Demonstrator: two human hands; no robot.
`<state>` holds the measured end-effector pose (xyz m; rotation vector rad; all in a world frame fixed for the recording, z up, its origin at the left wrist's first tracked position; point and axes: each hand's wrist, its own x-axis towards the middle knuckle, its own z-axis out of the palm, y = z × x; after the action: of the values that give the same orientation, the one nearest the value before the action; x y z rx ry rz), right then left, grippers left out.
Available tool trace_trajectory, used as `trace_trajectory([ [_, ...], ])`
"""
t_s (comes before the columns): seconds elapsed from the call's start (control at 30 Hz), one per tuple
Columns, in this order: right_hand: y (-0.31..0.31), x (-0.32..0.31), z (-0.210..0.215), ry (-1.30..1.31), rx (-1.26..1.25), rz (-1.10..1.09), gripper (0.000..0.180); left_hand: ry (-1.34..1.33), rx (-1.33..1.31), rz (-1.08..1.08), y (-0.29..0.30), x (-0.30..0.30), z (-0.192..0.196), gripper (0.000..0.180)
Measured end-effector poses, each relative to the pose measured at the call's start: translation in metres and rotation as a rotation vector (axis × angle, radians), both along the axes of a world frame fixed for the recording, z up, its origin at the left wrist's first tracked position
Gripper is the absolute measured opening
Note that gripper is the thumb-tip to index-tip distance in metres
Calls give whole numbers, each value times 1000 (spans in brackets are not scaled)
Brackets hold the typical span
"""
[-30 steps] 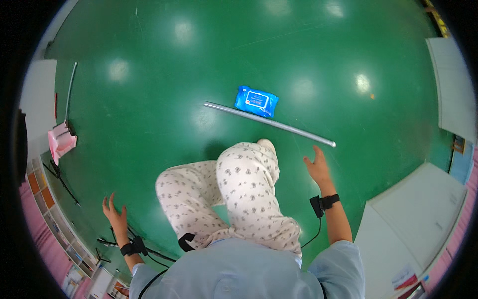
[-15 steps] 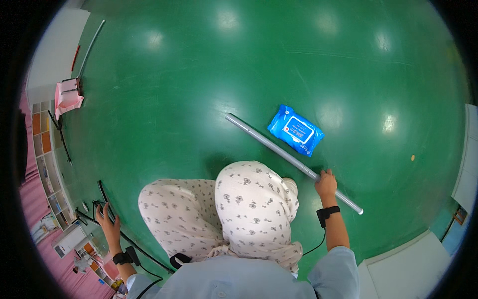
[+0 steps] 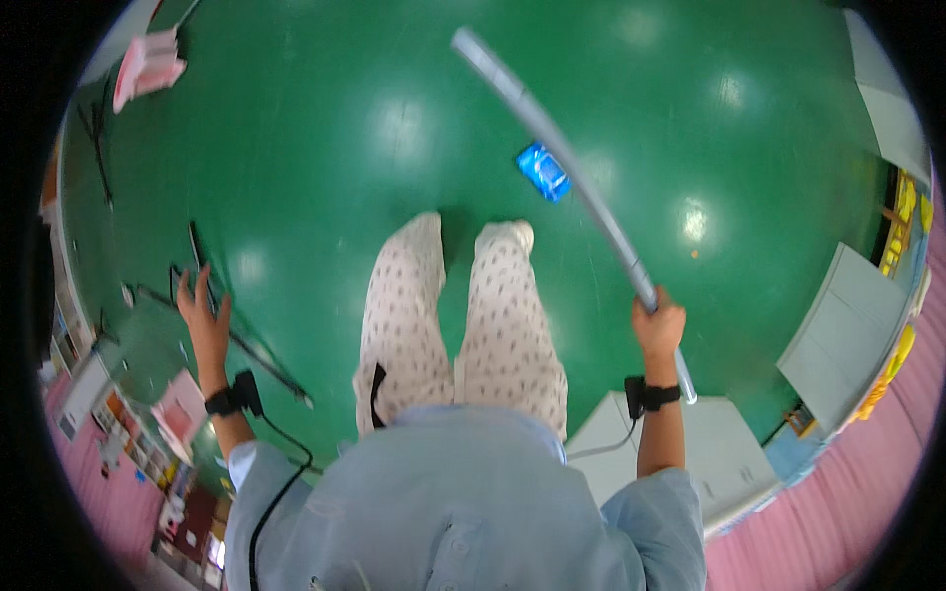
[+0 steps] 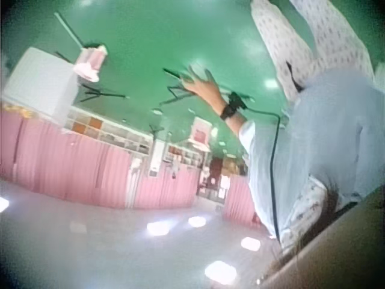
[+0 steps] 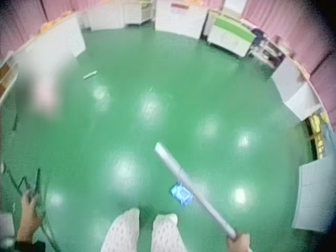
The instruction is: The person picks up parts of a chair from the floor and assembles them, then places the assembled chair near other chairs, and finally picks up two metal trays and sets them on a pink counter.
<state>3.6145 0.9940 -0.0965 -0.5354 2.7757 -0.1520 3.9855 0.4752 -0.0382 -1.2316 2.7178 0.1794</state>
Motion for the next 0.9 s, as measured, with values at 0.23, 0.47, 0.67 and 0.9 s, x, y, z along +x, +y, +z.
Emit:
trace_trajectory([
  [0.23,-132,-47,132,121,-161,157,30,52,-48,312,13,65,119,51],
  [0.47,-275,-43,165,126,-262,542,30,169,-212,749,126,178,161,52],
  [0.67,-455,72,140,-87,-685,833,31,177,-393,1032,179,252,174,52],
  [0.9,-628,247,165,-651,-811,1013,28,174,-541,1345,234,285,197,50],
])
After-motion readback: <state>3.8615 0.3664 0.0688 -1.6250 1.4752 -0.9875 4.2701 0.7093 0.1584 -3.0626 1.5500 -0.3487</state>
